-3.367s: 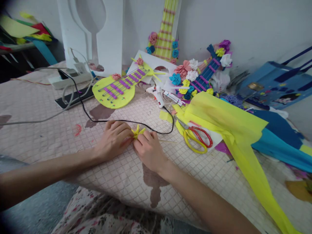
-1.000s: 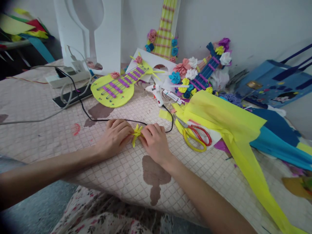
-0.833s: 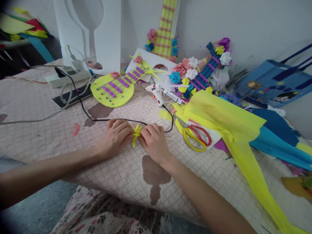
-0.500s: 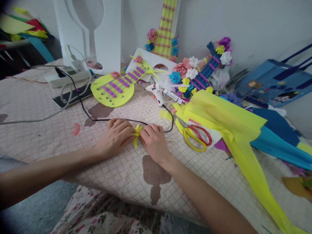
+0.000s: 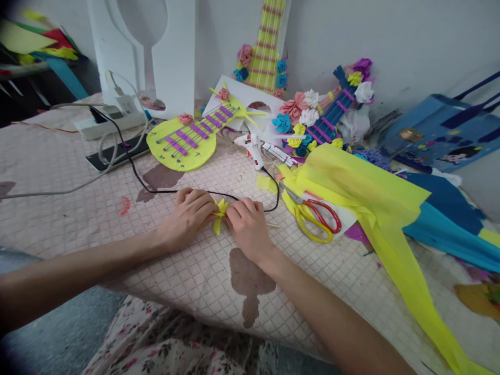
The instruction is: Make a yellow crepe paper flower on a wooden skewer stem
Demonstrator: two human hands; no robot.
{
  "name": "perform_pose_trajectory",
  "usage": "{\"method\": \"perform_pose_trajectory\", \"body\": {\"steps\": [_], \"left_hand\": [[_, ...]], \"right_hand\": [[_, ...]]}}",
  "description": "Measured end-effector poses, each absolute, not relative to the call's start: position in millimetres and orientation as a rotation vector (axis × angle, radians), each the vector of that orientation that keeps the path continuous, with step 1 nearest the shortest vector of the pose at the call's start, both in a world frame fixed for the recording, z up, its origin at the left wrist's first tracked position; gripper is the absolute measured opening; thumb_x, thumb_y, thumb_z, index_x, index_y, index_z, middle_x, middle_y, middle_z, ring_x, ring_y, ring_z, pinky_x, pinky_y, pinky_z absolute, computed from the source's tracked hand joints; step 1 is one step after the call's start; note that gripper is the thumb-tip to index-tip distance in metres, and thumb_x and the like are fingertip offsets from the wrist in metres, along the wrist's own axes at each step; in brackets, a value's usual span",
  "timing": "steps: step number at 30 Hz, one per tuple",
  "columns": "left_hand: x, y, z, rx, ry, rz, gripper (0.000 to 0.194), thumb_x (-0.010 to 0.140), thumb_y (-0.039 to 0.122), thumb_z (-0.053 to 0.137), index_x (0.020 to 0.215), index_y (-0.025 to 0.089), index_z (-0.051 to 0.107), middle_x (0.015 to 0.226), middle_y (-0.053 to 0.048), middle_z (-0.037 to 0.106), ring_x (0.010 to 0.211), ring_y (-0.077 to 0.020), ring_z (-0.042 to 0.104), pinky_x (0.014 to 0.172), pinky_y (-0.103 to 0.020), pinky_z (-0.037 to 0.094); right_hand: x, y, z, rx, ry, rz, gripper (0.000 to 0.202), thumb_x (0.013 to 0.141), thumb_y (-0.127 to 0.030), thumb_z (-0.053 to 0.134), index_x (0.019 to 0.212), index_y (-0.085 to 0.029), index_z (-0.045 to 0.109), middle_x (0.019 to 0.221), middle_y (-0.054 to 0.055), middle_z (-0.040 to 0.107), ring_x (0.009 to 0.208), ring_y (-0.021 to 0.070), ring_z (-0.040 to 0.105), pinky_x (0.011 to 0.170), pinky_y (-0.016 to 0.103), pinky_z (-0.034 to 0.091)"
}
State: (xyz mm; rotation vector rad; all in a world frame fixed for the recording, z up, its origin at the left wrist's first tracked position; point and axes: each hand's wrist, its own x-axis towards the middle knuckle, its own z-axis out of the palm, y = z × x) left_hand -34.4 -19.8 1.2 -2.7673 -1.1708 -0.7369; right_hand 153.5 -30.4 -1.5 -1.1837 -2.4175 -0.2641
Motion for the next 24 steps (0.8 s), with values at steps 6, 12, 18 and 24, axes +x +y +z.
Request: {"method": "perform_pose_trajectory", "body": {"steps": [6,12,18,24], "left_hand": [[-32.3,-20.1,2.9,-2.741,-1.112,-0.664,0.016,0.092,0.013,0.042,0.084,0.017,0.055,0.086,-0.004,0.06,0.092,-0.0208,0.048,0.09,-0.043,0.028],[-35.1,-19.1,1.5,-2.767,-1.134,-0.745,0.014,0.092,0.018,0.045,0.082,0.019,0.056,0.086,-0.003,0.061,0.093,-0.0201,0.049,0.091,-0.043,0.028],[-41.1,-21.4,0.7,-2.833,-1.156,-0.833,0.011,0.091,0.023,0.049,0.088,0.02,0.058,0.089,-0.003,0.062,0.096,-0.0203,0.049,0.091,-0.042,0.029],[-42.2,-21.8,-2.8,-2.825,-1.161,-0.877,0.008,0.09,0.023,0.052,0.089,0.02,0.058,0.091,-0.003,0.063,0.096,-0.0205,0.049,0.093,-0.043,0.026]], "right_hand": [[152.0,-30.8,-0.3,-1.167,-2.475,-0.275,0.017,0.09,-0.02,0.049,0.076,-0.019,0.058,0.079,0.003,0.061,0.084,0.0196,0.045,0.074,0.036,0.029],[152.9,-32.9,0.3,-1.221,-2.462,-0.249,0.016,0.091,-0.021,0.049,0.077,-0.019,0.057,0.08,0.004,0.06,0.084,0.0196,0.047,0.074,0.036,0.03],[170.1,-39.7,4.7,-1.266,-2.387,-0.143,0.007,0.087,-0.022,0.054,0.082,-0.018,0.057,0.086,0.005,0.059,0.087,0.0202,0.049,0.076,0.034,0.035],[173.8,-40.9,5.1,-1.278,-2.444,-0.099,0.009,0.087,-0.017,0.052,0.079,-0.018,0.056,0.082,0.004,0.059,0.085,0.0199,0.049,0.076,0.034,0.036]]}}
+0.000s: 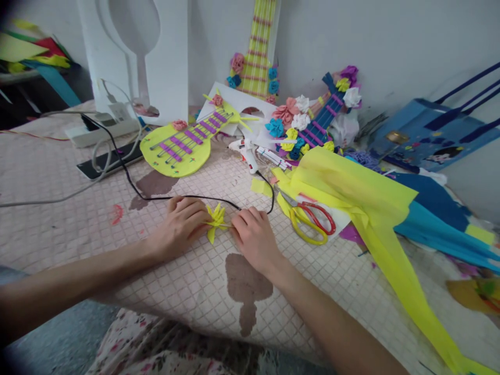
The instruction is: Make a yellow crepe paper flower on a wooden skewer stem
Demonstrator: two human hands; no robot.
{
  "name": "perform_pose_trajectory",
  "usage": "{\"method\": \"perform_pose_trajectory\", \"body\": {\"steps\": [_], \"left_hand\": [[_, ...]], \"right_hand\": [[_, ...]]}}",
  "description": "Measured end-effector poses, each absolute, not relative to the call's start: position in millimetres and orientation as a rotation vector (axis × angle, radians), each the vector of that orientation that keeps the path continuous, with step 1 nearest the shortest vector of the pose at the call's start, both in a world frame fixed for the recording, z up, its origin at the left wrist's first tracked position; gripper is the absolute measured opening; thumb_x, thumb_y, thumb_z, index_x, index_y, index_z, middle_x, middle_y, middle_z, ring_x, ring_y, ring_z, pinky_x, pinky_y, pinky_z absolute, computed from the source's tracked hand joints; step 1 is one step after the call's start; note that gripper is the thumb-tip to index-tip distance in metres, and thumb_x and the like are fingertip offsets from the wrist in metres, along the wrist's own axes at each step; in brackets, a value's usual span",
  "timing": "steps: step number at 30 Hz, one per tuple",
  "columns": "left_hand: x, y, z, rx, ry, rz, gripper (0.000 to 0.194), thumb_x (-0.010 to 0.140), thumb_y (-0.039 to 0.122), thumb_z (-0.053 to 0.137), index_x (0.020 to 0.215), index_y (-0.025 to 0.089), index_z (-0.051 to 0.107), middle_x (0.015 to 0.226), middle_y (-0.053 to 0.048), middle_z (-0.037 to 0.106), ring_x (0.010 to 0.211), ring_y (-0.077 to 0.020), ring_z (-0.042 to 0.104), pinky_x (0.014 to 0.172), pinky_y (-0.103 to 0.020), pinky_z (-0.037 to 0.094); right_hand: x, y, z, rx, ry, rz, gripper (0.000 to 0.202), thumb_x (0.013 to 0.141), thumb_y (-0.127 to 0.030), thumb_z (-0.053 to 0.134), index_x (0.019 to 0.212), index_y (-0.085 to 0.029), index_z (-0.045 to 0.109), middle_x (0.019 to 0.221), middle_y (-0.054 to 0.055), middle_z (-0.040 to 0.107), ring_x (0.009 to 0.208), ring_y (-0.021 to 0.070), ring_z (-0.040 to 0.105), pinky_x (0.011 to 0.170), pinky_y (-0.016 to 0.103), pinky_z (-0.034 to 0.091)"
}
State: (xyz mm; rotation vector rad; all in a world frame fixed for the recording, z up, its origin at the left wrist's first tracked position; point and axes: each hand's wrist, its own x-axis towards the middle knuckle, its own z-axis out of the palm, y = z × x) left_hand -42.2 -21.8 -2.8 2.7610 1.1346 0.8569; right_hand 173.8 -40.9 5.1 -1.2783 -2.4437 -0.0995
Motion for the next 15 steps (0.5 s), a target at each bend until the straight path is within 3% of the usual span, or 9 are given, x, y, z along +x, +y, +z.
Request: {"method": "perform_pose_trajectory", "body": {"steps": [9,15], "left_hand": [[-45.7,-21.7,-0.5,2.707,1.11,0.836,0.007,0.09,0.021,0.051,0.091,0.02,0.059,0.093,-0.003,0.063,0.098,-0.0202,0.049,0.093,-0.042,0.028],[-49.5,-21.2,-0.5,2.699,1.095,0.872,0.007,0.09,0.023,0.052,0.09,0.021,0.059,0.093,-0.003,0.063,0.097,-0.0196,0.05,0.092,-0.041,0.028]], "right_hand": [[205.3,-54.7,6.6,-1.324,-2.436,0.016,0.009,0.086,-0.016,0.052,0.078,-0.019,0.054,0.081,0.003,0.058,0.084,0.0192,0.053,0.075,0.033,0.041],[255.9,-71.7,-2.4,-1.609,-2.148,-0.018,0.006,0.087,-0.022,0.051,0.085,-0.02,0.056,0.077,0.001,0.061,0.067,0.0148,0.057,0.063,0.028,0.044]]}}
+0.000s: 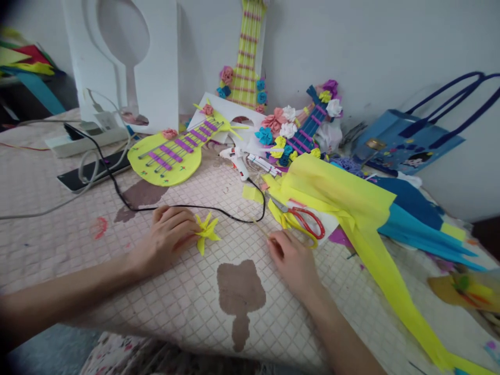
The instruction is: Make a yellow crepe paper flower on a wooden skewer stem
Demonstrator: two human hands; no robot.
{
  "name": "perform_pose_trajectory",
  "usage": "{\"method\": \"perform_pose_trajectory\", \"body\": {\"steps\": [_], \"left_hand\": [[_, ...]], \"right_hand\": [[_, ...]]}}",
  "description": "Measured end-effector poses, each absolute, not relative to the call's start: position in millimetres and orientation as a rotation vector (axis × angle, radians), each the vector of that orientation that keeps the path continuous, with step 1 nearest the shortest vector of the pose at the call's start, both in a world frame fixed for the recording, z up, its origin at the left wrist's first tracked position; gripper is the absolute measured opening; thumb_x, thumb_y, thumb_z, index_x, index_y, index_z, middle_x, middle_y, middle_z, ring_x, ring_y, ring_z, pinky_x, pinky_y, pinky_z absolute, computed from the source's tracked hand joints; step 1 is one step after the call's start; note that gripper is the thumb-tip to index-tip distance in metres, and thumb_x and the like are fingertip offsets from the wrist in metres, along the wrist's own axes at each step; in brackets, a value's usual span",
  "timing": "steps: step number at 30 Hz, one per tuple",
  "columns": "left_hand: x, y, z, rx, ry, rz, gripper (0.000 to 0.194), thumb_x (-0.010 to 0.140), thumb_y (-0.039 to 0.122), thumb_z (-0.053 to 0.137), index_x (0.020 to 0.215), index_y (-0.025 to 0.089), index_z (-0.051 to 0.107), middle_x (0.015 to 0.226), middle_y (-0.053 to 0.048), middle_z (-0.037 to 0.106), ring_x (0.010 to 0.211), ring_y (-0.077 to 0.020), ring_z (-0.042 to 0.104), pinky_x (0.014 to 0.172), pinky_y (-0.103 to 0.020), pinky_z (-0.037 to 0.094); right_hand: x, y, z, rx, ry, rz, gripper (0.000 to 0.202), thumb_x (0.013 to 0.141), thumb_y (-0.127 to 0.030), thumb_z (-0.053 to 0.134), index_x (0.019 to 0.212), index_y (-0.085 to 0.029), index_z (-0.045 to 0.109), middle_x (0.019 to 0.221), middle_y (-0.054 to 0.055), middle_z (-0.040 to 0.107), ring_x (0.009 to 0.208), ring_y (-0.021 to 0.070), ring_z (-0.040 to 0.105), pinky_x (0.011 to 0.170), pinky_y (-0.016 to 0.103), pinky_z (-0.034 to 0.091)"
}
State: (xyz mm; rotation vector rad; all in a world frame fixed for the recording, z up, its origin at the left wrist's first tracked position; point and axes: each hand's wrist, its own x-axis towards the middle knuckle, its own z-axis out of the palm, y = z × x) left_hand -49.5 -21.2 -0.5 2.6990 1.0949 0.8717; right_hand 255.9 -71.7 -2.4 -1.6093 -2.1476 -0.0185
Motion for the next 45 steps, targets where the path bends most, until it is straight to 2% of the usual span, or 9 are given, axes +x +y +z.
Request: {"method": "perform_pose_trajectory", "body": {"steps": [5,12,22,28,32,35,37,41,45], "left_hand": [[-53.5,-19.5,4.9,2.723,1.018,0.894,0.008,0.091,0.023,0.051,0.091,0.022,0.059,0.093,-0.001,0.063,0.096,-0.0184,0.051,0.093,-0.041,0.027],[-62.4,-17.1,9.0,2.773,0.937,0.847,0.009,0.091,0.021,0.05,0.092,0.022,0.059,0.093,-0.001,0.063,0.097,-0.0177,0.051,0.093,-0.039,0.027],[-64.1,-15.8,7.3,2.767,0.889,0.843,0.009,0.09,0.019,0.052,0.092,0.02,0.061,0.093,-0.002,0.064,0.097,-0.018,0.051,0.094,-0.039,0.028],[-65.7,-16.8,7.4,2.728,0.908,0.874,0.008,0.09,0.02,0.052,0.091,0.021,0.06,0.092,-0.001,0.064,0.097,-0.0171,0.05,0.095,-0.038,0.026],[-66.1,-16.8,4.9,2.711,0.919,0.856,0.008,0.091,0.021,0.052,0.093,0.022,0.06,0.094,0.0,0.063,0.098,-0.0172,0.05,0.096,-0.04,0.025],[-65.5,-17.0,3.4,2.693,0.919,0.882,0.009,0.092,0.023,0.05,0.093,0.022,0.059,0.093,0.0,0.062,0.098,-0.0174,0.049,0.096,-0.04,0.024],[-65.2,-17.3,2.8,2.68,0.923,0.895,0.01,0.092,0.023,0.05,0.092,0.023,0.059,0.092,0.001,0.062,0.099,-0.0175,0.049,0.097,-0.04,0.024],[-65.9,-17.8,1.5,2.679,0.931,0.899,0.008,0.092,0.024,0.05,0.093,0.023,0.059,0.093,0.001,0.062,0.099,-0.0176,0.049,0.097,-0.041,0.024],[-67.7,-17.5,0.9,2.703,0.929,0.892,0.008,0.092,0.023,0.05,0.093,0.023,0.059,0.094,0.0,0.062,0.1,-0.0176,0.049,0.099,-0.042,0.022]], "right_hand": [[272.9,-72.4,-5.3,-1.796,-2.04,-0.13,0.011,0.087,-0.029,0.05,0.084,-0.02,0.056,0.078,0.002,0.064,0.071,0.0177,0.061,0.062,0.029,0.044],[274.4,-81.6,-4.6,-1.962,-2.049,-0.182,0.014,0.087,-0.03,0.047,0.089,-0.02,0.057,0.075,0.002,0.064,0.062,0.0172,0.06,0.052,0.026,0.038],[282.3,-43.2,-12.6,-1.778,-2.224,-0.466,0.021,0.091,-0.03,0.045,0.089,-0.019,0.062,0.09,0.004,0.068,0.076,0.0181,0.063,0.056,0.027,0.04],[293.7,-32.5,-3.3,-1.68,-2.299,-0.171,0.019,0.09,-0.035,0.048,0.092,-0.021,0.061,0.089,0.003,0.069,0.08,0.0194,0.063,0.069,0.031,0.044],[282.7,-11.9,16.8,-1.617,-2.143,-0.077,0.019,0.089,-0.033,0.047,0.084,-0.02,0.06,0.078,0.003,0.066,0.073,0.018,0.061,0.068,0.03,0.044],[265.9,25.9,28.4,-1.531,-2.1,-0.025,0.018,0.087,-0.033,0.049,0.085,-0.02,0.061,0.08,0.004,0.064,0.069,0.0166,0.058,0.064,0.029,0.044],[252.1,59.5,31.6,-1.486,-2.128,0.029,0.021,0.085,-0.034,0.05,0.093,-0.019,0.062,0.086,0.006,0.063,0.077,0.0182,0.059,0.07,0.03,0.045],[223.4,127.1,27.8,-1.576,-2.145,0.081,0.038,0.074,-0.039,0.063,0.1,-0.01,0.063,0.1,0.014,0.063,0.097,0.0252,0.057,0.082,0.035,0.043],[199.7,167.6,20.4,-1.701,-2.118,0.329,0.035,0.072,-0.037,0.065,0.095,-0.01,0.065,0.089,0.01,0.068,0.08,0.022,0.061,0.072,0.031,0.045]]}}
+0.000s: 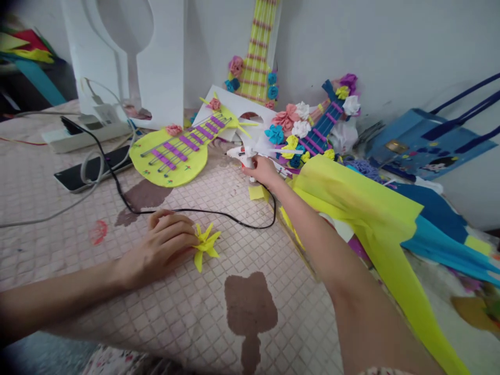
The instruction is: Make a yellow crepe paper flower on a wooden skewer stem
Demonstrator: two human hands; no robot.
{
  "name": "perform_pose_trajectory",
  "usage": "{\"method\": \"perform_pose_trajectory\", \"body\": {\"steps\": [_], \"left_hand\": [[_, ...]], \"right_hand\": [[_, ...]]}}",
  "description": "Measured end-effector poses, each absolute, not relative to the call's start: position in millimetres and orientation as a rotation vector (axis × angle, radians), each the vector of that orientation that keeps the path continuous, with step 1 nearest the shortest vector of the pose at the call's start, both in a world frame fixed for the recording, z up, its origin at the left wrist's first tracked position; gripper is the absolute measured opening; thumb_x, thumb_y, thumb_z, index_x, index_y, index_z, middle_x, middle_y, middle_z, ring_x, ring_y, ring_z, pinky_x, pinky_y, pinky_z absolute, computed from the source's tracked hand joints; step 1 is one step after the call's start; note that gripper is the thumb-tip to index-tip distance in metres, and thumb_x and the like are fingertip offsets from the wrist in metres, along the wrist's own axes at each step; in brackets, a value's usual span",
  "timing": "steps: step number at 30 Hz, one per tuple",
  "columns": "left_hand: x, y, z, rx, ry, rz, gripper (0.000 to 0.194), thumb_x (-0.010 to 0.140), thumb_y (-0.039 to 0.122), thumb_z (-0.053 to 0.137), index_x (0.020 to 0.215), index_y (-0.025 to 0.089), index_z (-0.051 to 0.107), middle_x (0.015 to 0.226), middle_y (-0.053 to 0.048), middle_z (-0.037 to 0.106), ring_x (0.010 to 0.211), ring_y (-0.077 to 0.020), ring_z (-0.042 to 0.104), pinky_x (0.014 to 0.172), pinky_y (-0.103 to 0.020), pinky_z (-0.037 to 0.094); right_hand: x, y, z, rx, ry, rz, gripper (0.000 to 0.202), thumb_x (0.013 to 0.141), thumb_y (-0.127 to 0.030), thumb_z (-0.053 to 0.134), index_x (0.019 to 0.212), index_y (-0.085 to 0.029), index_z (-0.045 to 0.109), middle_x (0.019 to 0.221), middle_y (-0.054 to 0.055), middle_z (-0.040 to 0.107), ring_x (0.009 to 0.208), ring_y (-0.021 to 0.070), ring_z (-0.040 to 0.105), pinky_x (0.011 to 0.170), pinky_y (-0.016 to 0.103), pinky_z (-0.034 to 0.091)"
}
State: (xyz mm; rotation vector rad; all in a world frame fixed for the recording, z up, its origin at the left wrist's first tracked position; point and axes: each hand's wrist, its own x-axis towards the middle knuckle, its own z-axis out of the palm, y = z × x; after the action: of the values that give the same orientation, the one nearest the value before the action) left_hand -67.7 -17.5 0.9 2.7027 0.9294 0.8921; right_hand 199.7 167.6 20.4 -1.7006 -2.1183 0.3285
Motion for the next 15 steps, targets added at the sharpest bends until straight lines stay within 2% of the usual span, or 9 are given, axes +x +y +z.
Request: {"method": "perform_pose_trajectory", "body": {"steps": [5,9,13,14,15], "left_hand": [[-69.8,-16.7,3.1,2.705,0.938,0.9,0.008,0.091,0.02,0.05,0.092,0.021,0.058,0.092,0.0,0.063,0.098,-0.0172,0.05,0.098,-0.042,0.023],[-70.3,-15.3,5.5,2.677,0.952,0.884,0.007,0.091,0.018,0.052,0.091,0.021,0.058,0.092,0.0,0.064,0.098,-0.0174,0.051,0.097,-0.042,0.024],[-70.9,-13.5,6.6,2.648,0.929,0.891,0.009,0.092,0.019,0.049,0.092,0.021,0.058,0.09,-0.001,0.064,0.097,-0.0176,0.05,0.096,-0.042,0.024],[-71.2,-13.0,6.7,2.647,0.921,0.887,0.009,0.092,0.019,0.049,0.093,0.021,0.058,0.09,-0.001,0.063,0.098,-0.0178,0.05,0.096,-0.042,0.024],[-71.5,-12.6,6.8,2.647,0.914,0.883,0.009,0.093,0.02,0.049,0.093,0.02,0.058,0.09,-0.001,0.063,0.098,-0.018,0.049,0.096,-0.042,0.024]], "right_hand": [[182.1,167.2,24.9,-1.61,-1.974,0.446,0.027,0.075,-0.036,0.061,0.087,-0.012,0.064,0.072,0.002,0.064,0.07,0.0167,0.059,0.066,0.027,0.044],[180.1,126.1,50.3,-1.457,-1.884,0.682,0.026,0.08,-0.04,0.057,0.076,-0.014,0.06,0.054,-0.004,0.054,0.051,0.0102,0.051,0.054,0.023,0.041],[192.2,65.6,81.9,-1.477,-2.017,0.768,0.041,0.084,-0.045,0.054,0.055,-0.016,0.053,0.052,-0.002,0.053,0.053,0.0092,0.05,0.055,0.021,0.041],[197.5,51.3,87.0,-1.511,-2.009,0.78,0.038,0.081,-0.047,0.057,0.059,-0.016,0.057,0.055,-0.001,0.056,0.052,0.0099,0.051,0.051,0.021,0.041],[203.6,38.2,90.1,-1.524,-1.997,0.816,0.032,0.079,-0.048,0.059,0.072,-0.017,0.063,0.06,0.0,0.061,0.054,0.0118,0.055,0.05,0.022,0.043]]}}
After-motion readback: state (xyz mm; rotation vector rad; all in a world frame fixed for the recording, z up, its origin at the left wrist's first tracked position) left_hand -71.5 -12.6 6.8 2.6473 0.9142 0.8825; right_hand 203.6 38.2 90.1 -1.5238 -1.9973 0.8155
